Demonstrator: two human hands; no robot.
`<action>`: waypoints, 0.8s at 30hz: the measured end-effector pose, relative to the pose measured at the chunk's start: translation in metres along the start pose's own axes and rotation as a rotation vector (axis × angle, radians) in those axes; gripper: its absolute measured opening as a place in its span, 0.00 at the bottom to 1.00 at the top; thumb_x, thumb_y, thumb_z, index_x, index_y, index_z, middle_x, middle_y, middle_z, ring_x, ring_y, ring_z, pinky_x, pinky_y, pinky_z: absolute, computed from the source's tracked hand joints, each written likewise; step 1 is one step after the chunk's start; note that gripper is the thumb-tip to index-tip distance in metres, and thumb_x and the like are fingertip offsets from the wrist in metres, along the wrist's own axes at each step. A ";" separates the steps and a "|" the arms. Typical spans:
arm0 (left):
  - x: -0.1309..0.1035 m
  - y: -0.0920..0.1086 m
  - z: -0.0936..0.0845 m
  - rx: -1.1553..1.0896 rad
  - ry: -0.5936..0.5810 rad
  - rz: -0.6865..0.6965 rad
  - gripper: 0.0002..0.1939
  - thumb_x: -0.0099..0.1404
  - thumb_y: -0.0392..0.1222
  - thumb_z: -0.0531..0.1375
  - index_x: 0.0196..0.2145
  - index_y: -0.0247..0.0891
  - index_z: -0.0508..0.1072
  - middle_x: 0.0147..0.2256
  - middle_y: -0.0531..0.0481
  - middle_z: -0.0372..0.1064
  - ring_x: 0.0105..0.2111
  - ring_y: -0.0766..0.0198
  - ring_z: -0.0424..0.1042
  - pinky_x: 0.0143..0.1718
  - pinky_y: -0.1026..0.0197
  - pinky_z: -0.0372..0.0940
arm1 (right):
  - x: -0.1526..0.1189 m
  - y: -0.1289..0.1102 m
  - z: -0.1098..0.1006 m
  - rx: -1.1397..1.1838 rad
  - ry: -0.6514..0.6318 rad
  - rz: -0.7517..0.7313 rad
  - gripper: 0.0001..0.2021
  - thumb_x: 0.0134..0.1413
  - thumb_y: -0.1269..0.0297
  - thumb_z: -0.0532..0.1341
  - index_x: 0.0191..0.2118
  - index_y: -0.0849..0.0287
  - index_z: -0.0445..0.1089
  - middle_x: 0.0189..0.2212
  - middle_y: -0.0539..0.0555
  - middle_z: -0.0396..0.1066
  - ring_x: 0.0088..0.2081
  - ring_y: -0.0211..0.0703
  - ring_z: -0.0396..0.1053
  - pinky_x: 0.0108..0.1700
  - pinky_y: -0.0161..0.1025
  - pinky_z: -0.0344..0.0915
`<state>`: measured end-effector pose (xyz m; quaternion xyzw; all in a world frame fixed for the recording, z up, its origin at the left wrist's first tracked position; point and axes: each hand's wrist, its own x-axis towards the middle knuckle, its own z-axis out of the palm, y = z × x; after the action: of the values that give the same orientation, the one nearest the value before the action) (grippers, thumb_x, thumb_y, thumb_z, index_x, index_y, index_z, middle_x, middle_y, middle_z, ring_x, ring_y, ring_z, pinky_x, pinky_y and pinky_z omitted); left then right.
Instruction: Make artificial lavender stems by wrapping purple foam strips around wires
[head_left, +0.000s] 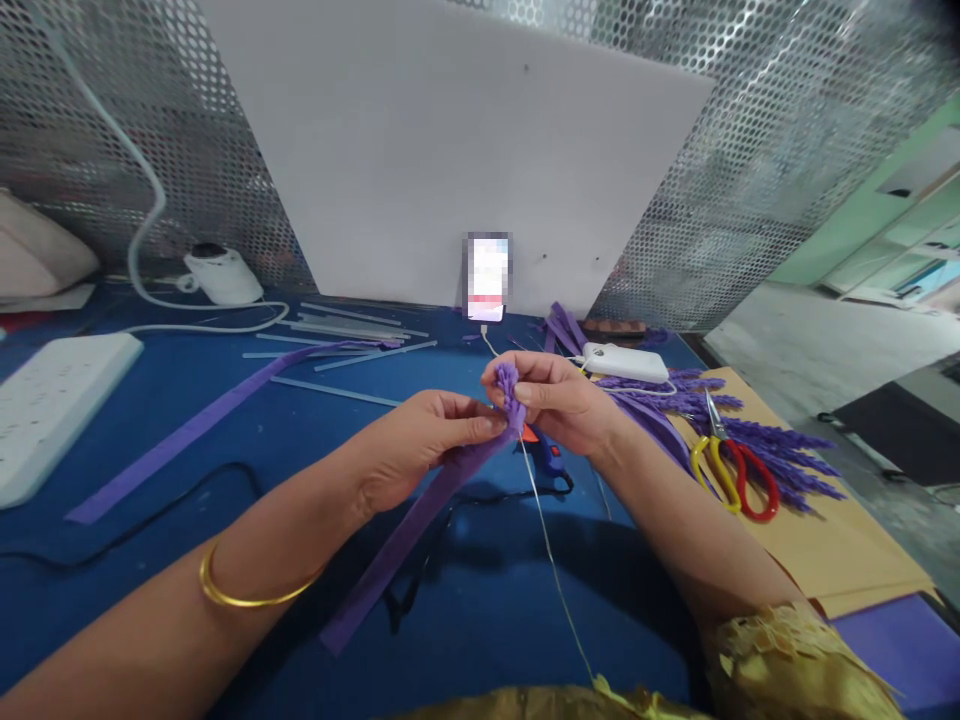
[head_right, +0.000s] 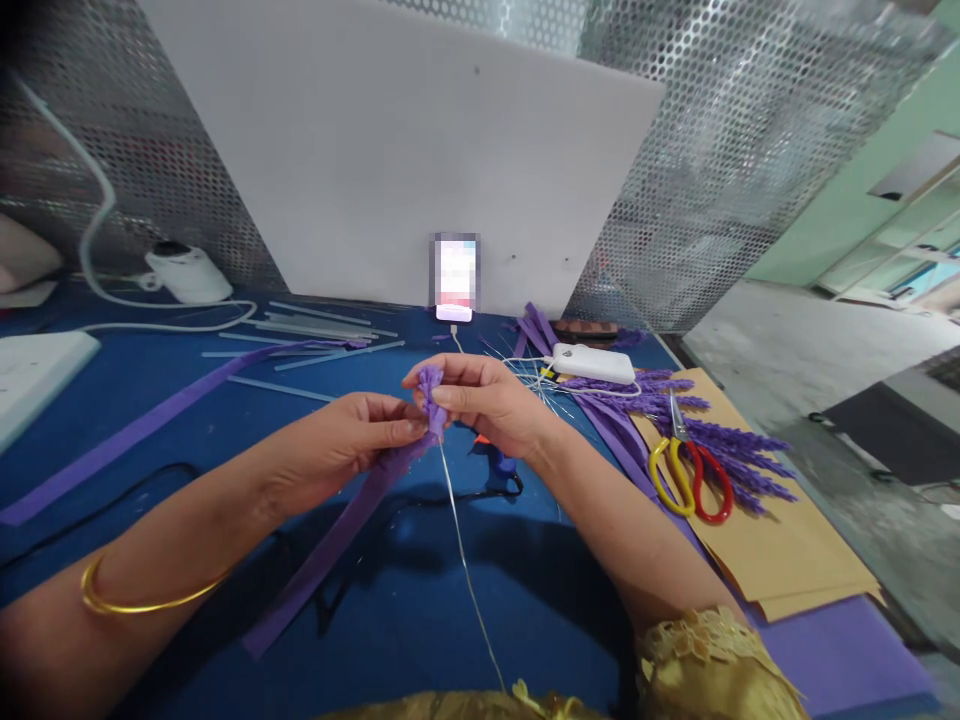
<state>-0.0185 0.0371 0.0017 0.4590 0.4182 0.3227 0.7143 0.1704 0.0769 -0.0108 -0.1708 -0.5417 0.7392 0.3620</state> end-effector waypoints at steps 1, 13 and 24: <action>0.000 0.000 0.000 0.008 0.002 0.003 0.13 0.49 0.47 0.73 0.28 0.35 0.82 0.27 0.47 0.74 0.27 0.66 0.66 0.31 0.63 0.59 | 0.000 0.000 0.000 -0.012 0.005 0.000 0.13 0.51 0.62 0.70 0.42 0.60 0.76 0.31 0.50 0.71 0.30 0.32 0.68 0.33 0.30 0.68; -0.002 0.001 0.007 -0.042 0.109 -0.006 0.13 0.43 0.45 0.73 0.24 0.34 0.80 0.24 0.48 0.73 0.24 0.68 0.64 0.28 0.63 0.56 | -0.007 -0.010 0.018 -0.373 0.183 -0.094 0.09 0.51 0.64 0.70 0.36 0.59 0.72 0.29 0.48 0.69 0.29 0.32 0.66 0.32 0.32 0.63; -0.005 0.003 0.012 -0.173 0.097 -0.047 0.13 0.42 0.42 0.75 0.25 0.33 0.80 0.25 0.48 0.74 0.24 0.67 0.67 0.28 0.65 0.60 | -0.007 -0.012 0.022 -0.481 0.240 -0.111 0.11 0.51 0.62 0.70 0.36 0.60 0.71 0.27 0.47 0.67 0.27 0.32 0.62 0.29 0.33 0.59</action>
<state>-0.0104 0.0296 0.0092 0.3695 0.4336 0.3628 0.7374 0.1654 0.0586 0.0076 -0.3082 -0.6634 0.5429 0.4124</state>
